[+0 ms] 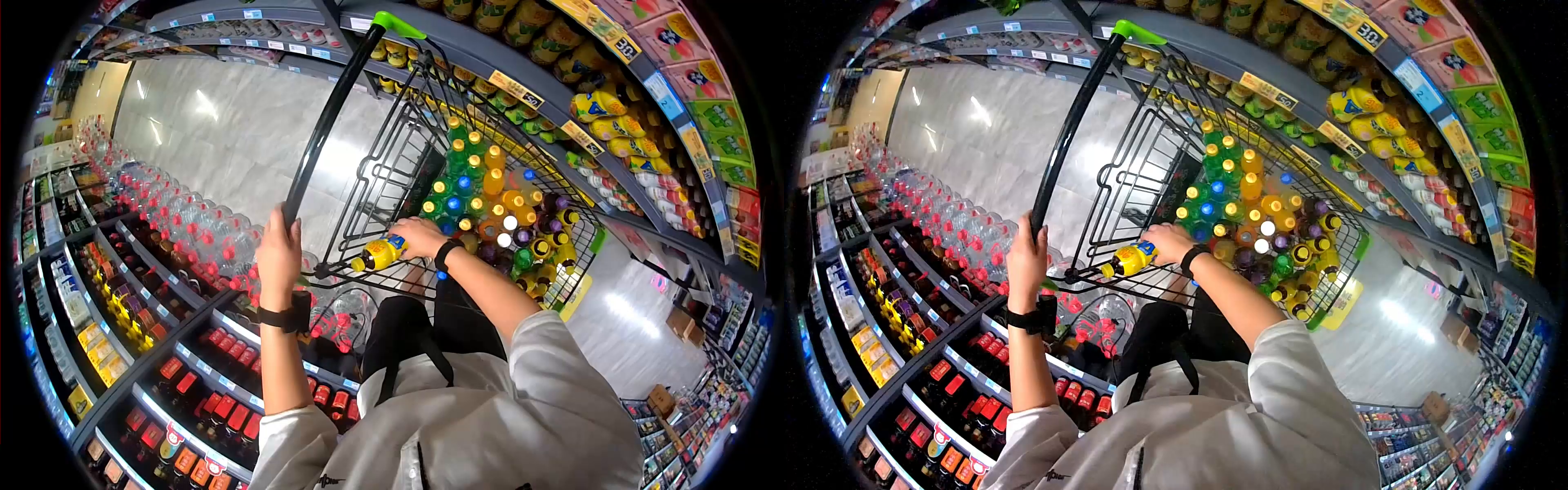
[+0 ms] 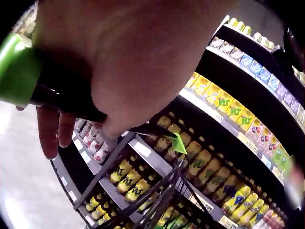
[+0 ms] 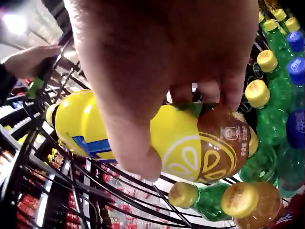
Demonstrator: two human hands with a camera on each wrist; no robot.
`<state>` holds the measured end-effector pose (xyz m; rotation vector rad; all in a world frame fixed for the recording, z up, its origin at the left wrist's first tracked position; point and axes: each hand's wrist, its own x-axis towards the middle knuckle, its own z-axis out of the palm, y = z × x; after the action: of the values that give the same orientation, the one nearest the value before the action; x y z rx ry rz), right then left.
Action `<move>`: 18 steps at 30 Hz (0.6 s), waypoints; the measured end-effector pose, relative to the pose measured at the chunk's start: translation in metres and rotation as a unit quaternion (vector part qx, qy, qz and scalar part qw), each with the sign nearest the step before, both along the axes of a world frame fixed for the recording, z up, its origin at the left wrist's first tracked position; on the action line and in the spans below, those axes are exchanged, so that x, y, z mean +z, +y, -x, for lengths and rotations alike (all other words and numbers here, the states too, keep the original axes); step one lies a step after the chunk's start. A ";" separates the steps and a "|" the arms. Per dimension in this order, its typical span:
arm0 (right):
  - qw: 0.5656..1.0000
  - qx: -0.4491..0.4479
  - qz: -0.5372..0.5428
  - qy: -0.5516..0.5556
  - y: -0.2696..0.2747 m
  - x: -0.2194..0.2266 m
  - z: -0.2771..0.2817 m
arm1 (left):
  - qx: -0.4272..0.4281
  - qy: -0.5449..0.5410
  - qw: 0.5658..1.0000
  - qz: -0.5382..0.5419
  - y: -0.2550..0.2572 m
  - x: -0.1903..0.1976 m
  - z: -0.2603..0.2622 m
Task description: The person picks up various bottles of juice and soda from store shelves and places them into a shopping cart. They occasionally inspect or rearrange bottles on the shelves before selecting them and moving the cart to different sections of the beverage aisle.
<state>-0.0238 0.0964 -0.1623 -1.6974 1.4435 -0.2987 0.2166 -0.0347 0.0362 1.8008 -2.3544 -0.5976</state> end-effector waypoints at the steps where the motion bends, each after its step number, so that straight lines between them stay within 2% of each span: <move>1: 0.999 -0.007 0.014 -0.038 -0.003 0.003 0.003 | 0.015 -0.018 1.000 -0.021 -0.005 0.002 -0.001; 5: 0.989 -0.078 0.020 -0.125 0.001 0.044 0.028 | 0.028 -0.002 1.000 0.000 -0.021 -0.001 -0.009; 7: 0.975 -0.133 -0.066 -0.163 0.008 0.059 0.048 | -0.016 0.003 0.998 0.059 -0.030 -0.008 -0.015; 8: 0.967 -0.164 -0.101 -0.168 0.009 0.076 0.057 | -0.024 0.012 0.996 0.089 -0.031 -0.001 -0.006; 9: 0.957 -0.193 -0.136 -0.172 0.009 0.093 0.070 | -0.054 -0.046 0.981 0.178 -0.026 0.007 0.010; 10: 0.939 -0.235 -0.109 -0.226 0.010 0.103 0.077 | -0.056 -0.016 0.981 0.184 -0.021 0.022 0.034; 11: 0.929 -0.285 -0.072 -0.226 0.012 0.112 0.081 | -0.056 0.012 0.980 0.190 -0.014 0.033 0.057; 12: 0.909 -0.335 -0.052 -0.241 0.014 0.112 0.080 | -0.099 0.055 0.977 0.183 -0.005 0.028 0.070; 13: 0.887 -0.385 -0.029 -0.255 0.013 0.111 0.082 | -0.082 0.102 0.991 0.036 0.007 0.024 0.092; 14: 0.885 -0.391 -0.041 -0.252 0.007 0.117 0.089 | -0.089 0.151 0.982 -0.075 0.016 0.023 0.125; 15: 0.881 -0.412 -0.007 -0.232 0.003 0.119 0.093 | -0.034 0.229 0.933 -0.275 0.023 0.018 0.157; 16: 0.882 -0.425 0.031 -0.202 -0.002 0.123 0.098 | -0.008 0.358 0.878 -0.316 0.034 -0.010 0.181; 17: 0.879 -0.439 0.070 -0.171 -0.009 0.128 0.104 | -0.038 0.402 0.863 -0.302 0.033 -0.009 0.212; 18: 0.889 -0.449 0.059 -0.075 -0.018 0.146 0.113 | -0.066 0.379 0.871 -0.307 0.025 0.004 0.239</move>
<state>-0.1371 0.0784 -0.0165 -0.9444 2.0393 -1.0059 -0.0225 -0.0096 0.0404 1.1774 -1.8182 -1.8372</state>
